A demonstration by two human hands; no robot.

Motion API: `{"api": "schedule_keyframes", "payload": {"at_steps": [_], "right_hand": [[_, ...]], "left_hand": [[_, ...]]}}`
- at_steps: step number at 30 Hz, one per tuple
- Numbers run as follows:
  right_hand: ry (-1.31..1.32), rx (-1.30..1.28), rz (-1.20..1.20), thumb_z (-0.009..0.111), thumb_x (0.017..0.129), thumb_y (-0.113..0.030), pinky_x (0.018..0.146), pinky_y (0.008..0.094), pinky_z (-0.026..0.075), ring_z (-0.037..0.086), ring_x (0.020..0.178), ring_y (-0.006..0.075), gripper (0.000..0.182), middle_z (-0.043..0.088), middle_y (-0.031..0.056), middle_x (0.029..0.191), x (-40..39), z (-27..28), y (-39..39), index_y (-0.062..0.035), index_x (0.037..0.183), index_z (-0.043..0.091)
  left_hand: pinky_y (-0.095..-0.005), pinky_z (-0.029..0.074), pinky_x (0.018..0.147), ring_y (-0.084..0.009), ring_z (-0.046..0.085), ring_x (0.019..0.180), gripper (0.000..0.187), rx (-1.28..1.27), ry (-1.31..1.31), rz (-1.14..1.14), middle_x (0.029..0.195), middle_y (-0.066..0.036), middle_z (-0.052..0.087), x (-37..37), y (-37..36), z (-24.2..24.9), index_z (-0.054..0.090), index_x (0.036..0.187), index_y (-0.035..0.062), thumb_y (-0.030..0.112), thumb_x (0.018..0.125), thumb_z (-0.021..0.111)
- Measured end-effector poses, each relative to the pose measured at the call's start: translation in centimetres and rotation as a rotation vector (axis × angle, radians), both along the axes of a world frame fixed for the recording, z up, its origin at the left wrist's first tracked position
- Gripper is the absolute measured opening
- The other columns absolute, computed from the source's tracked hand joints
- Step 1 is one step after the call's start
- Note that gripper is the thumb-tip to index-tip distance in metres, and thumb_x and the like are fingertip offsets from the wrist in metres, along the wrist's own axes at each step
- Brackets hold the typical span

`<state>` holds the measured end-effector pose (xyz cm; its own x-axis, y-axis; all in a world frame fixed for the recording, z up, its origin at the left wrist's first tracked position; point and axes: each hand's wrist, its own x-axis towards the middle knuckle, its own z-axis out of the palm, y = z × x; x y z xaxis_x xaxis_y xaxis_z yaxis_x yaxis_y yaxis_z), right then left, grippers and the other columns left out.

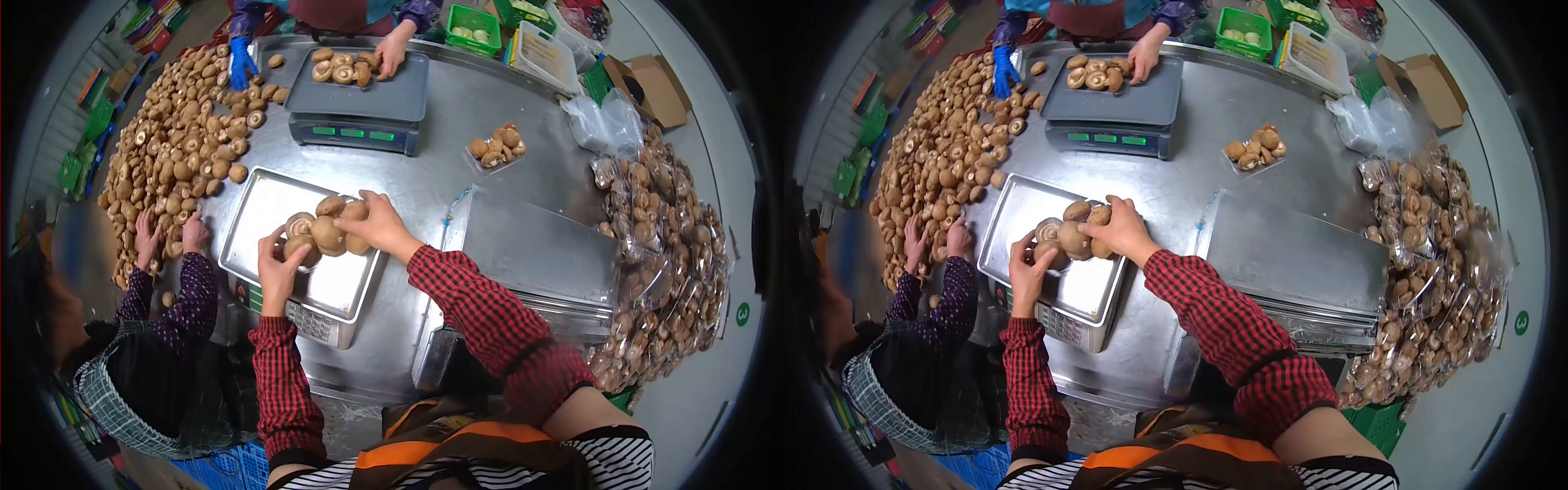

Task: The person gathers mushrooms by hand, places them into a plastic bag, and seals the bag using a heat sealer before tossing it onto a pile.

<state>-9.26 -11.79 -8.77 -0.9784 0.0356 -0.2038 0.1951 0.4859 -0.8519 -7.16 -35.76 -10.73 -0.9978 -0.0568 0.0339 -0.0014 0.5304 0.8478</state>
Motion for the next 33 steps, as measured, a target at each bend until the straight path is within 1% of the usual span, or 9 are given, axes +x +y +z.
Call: {"api": "schedule_keyframes", "payload": {"at_steps": [7, 9, 11, 13, 18, 23, 26, 30, 33], "right_hand": [[0.075, -0.171, -0.213, 0.074, 0.075, -0.056, 0.104, 0.0421, 0.041, 0.049, 0.122, 0.0401, 0.094, 0.049, 0.0308, 0.128, 7.4, 5.1, 8.2, 0.0124, 0.133, 0.045], [0.111, -0.054, -0.336, 0.073, 0.076, -0.057, 0.104, 0.0424, 0.041, 0.05, 0.121, 0.0404, 0.093, 0.05, 0.0309, 0.127, 11.0, 5.7, 13.4, 0.0123, 0.132, 0.046], [0.159, 0.034, -0.39, 0.072, 0.076, -0.058, 0.103, 0.0426, 0.041, 0.05, 0.121, 0.0407, 0.093, 0.052, 0.0309, 0.126, 13.6, 6.8, 17.8, 0.0123, 0.131, 0.047], [0.122, 0.149, -0.56, 0.072, 0.076, -0.059, 0.103, 0.0431, 0.041, 0.051, 0.12, 0.0415, 0.092, 0.053, 0.0316, 0.124, 17.0, 7.8, 22.6, 0.0123, 0.13, 0.049], [0.044, 0.187, -0.711, 0.071, 0.077, -0.06, 0.104, 0.0442, 0.04, 0.05, 0.121, 0.0424, 0.092, 0.053, 0.0326, 0.125, 22.9, 5.7, 31.6, 0.0124, 0.13, 0.049], [0.025, 0.054, -0.669, 0.066, 0.082, -0.06, 0.106, 0.0448, 0.038, 0.049, 0.123, 0.0411, 0.086, 0.052, 0.0319, 0.127, 25.7, 4.0, 33.5, 0.0094, 0.13, 0.051], [0.114, 0.153, -0.706, 0.062, 0.09, -0.047, 0.097, 0.0411, 0.046, 0.057, 0.114, 0.0355, 0.065, 0.055, 0.0257, 0.123, 30.0, 6.3, 34.1, 0.0062, 0.127, 0.054], [-0.035, 0.632, -0.561, 0.06, 0.088, -0.05, 0.081, 0.046, 0.049, 0.061, 0.092, 0.0387, 0.051, 0.065, 0.0188, 0.09, 38.3, 6.9, 35.6, -0.0006, 0.087, 0.072], [-0.116, 0.806, -0.401, 0.06, 0.086, -0.053, 0.08, 0.0474, 0.049, 0.061, 0.09, 0.0379, 0.054, 0.065, 0.018, 0.083, 38.2, 5.6, 33.4, -0.0027, 0.072, 0.073]], "left_hand": [[-0.0256, 0.047, 0.071, -0.0121, 0.053, 0.08, 0.056, 0.203, 0.049, -0.181, 0.094, -0.002, 0.05, 3.7, 8.6, 7.6, 0.057, 0.125, 0.0021, 0.011, 0.075, 0.082], [-0.0249, 0.046, 0.071, -0.0113, 0.052, 0.079, 0.056, 0.168, 0.03, -0.298, 0.093, -0.002, 0.049, 4.9, 13.2, 8.2, 0.057, 0.124, 0.002, 0.01, 0.075, 0.081], [-0.0286, 0.046, 0.069, -0.0148, 0.051, 0.079, 0.055, 0.462, 0.038, -0.367, 0.095, -0.004, 0.053, 6.5, 19.7, 7.2, 0.059, 0.12, 0.001, 0.016, 0.073, 0.084], [-0.0318, 0.046, 0.071, -0.0172, 0.053, 0.08, 0.057, 0.13, 0.001, -0.477, 0.096, -0.007, 0.056, 7.8, 24.8, 8.8, 0.06, 0.117, -0.0004, 0.022, 0.072, 0.086], [-0.0336, 0.048, 0.073, -0.0219, 0.057, 0.081, 0.059, 0.032, 0.098, -0.652, 0.094, -0.014, 0.061, 11.3, 34.8, 8.0, 0.061, 0.116, -0.0028, 0.034, 0.075, 0.083], [-0.0389, 0.049, 0.079, -0.0293, 0.059, 0.087, 0.068, -0.039, -0.046, -0.584, 0.098, -0.018, 0.059, 12.7, 35.4, 7.4, 0.057, 0.121, -0.0053, 0.038, 0.075, 0.082], [-0.0394, 0.048, 0.077, -0.0297, 0.058, 0.084, 0.053, -0.077, 0.218, -0.464, 0.093, -0.016, 0.06, 14.1, 32.1, 8.3, 0.063, 0.112, -0.0041, 0.035, 0.079, 0.079], [-0.0445, 0.042, 0.069, -0.0319, 0.054, 0.075, 0.035, -0.614, 0.276, -0.288, 0.074, -0.014, 0.06, 16.5, 25.3, 7.3, 0.07, 0.067, 0.0002, 0.033, 0.077, 0.078], [-0.0445, 0.043, 0.07, -0.0321, 0.056, 0.078, 0.036, -0.739, 0.381, -0.339, 0.075, -0.014, 0.062, 19.1, 27.3, 8.3, 0.072, 0.07, 0.0025, 0.038, 0.075, 0.078]]}}
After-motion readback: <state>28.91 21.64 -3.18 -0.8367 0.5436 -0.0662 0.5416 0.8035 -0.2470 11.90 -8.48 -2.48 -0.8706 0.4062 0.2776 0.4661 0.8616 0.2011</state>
